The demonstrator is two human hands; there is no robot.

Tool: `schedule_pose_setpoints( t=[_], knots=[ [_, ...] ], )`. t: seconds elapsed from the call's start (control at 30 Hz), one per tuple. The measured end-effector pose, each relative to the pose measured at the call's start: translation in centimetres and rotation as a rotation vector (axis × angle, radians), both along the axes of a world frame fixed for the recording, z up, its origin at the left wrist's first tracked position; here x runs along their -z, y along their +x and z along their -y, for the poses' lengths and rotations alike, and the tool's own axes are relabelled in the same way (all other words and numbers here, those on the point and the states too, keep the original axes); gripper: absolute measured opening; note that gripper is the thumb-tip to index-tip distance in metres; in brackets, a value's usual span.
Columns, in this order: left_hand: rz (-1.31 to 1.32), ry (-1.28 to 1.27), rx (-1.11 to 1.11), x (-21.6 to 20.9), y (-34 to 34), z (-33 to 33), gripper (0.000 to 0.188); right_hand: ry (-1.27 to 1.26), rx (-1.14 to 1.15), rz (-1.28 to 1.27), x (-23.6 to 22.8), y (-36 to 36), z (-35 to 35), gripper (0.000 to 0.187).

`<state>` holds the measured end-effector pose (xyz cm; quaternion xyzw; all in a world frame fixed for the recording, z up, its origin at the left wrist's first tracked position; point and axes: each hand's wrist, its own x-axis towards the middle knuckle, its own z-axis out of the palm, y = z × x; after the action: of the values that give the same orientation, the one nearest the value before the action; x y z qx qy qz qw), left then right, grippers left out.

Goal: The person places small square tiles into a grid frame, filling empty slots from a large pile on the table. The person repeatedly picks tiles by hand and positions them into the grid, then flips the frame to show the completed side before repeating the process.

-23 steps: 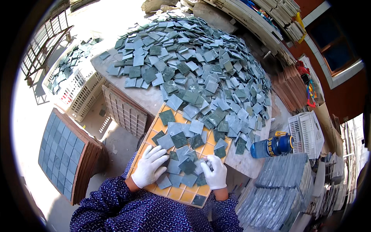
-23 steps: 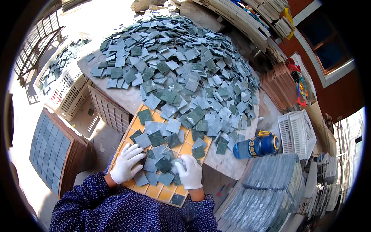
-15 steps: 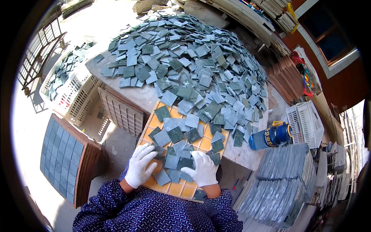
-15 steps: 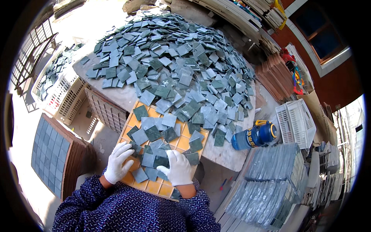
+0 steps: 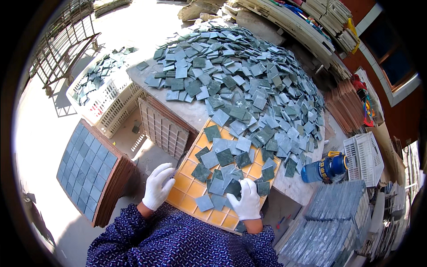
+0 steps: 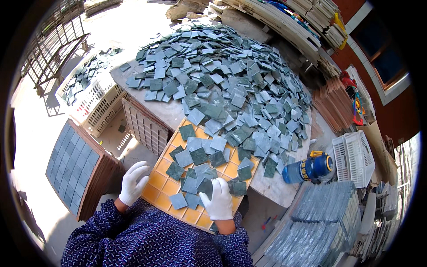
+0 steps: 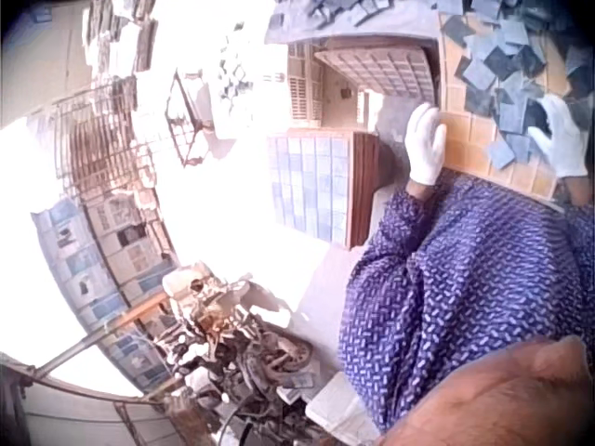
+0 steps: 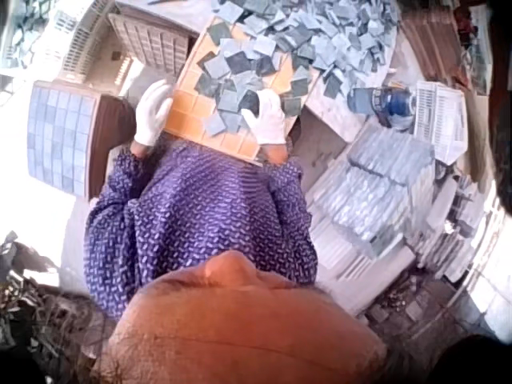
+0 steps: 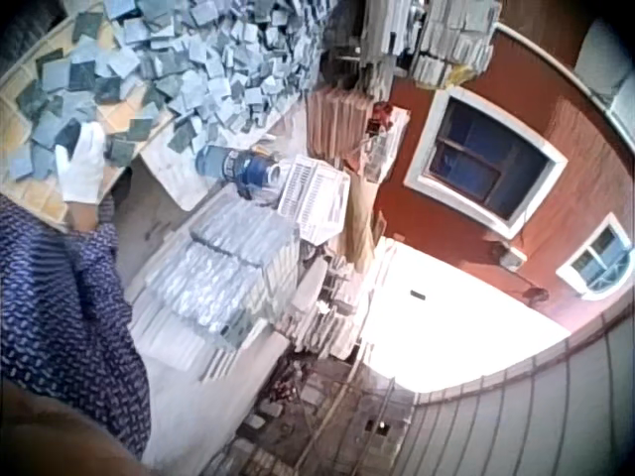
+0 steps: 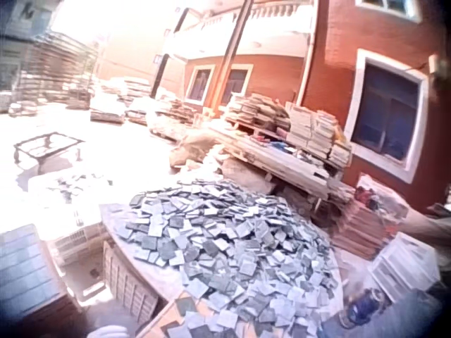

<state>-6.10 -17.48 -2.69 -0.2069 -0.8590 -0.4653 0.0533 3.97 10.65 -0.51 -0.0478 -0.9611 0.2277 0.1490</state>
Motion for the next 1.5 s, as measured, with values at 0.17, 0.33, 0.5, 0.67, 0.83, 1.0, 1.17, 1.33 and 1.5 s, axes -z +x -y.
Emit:
schedule_pose_setpoints(
  t=[0.17, 0.33, 0.5, 0.67, 0.83, 1.0, 1.17, 1.33, 1.5],
  knots=[
    [0.004, -0.007, -0.027, 0.6, 0.5, 1.0, 0.031, -0.071, -0.059, 0.074, -1.0, -1.7, 3.4, 0.058],
    [0.015, 0.001, -0.028, 0.3, 0.3, 1.3, 0.031, -0.113, -0.197, 0.074, -0.3, -3.1, 8.0, 0.057],
    [-0.071, -0.069, 0.113, -0.9, -2.5, -0.2, 0.037, -0.051, -0.13, 0.076, 0.0, -3.9, 6.0, 0.06],
    [-0.304, -0.23, 0.442, -0.5, -8.8, -5.0, 0.065, -0.089, -0.004, 0.219, -0.4, -4.0, 3.2, 0.064],
    [-0.234, -0.419, 0.643, -1.7, -11.5, -6.7, 0.061, 0.078, -0.092, 0.074, 0.1, -3.6, 1.7, 0.058],
    [-0.187, -0.23, 0.442, -1.8, -8.3, -3.3, 0.056, -0.148, -0.108, 0.153, -0.3, -3.7, 4.2, 0.056],
    [0.138, -0.11, 0.218, 0.0, -3.8, 2.0, 0.048, -0.159, -0.321, 0.26, 1.3, -3.6, 11.0, 0.057],
    [0.097, -0.141, 0.197, 1.2, 1.1, 4.2, 0.05, -0.105, -0.447, 0.241, 1.7, -2.8, 12.2, 0.059],
    [-0.079, -0.344, 0.363, 0.9, 1.8, 3.5, 0.06, -0.27, -0.132, 0.297, -0.3, -0.8, 6.6, 0.051]
  ],
)
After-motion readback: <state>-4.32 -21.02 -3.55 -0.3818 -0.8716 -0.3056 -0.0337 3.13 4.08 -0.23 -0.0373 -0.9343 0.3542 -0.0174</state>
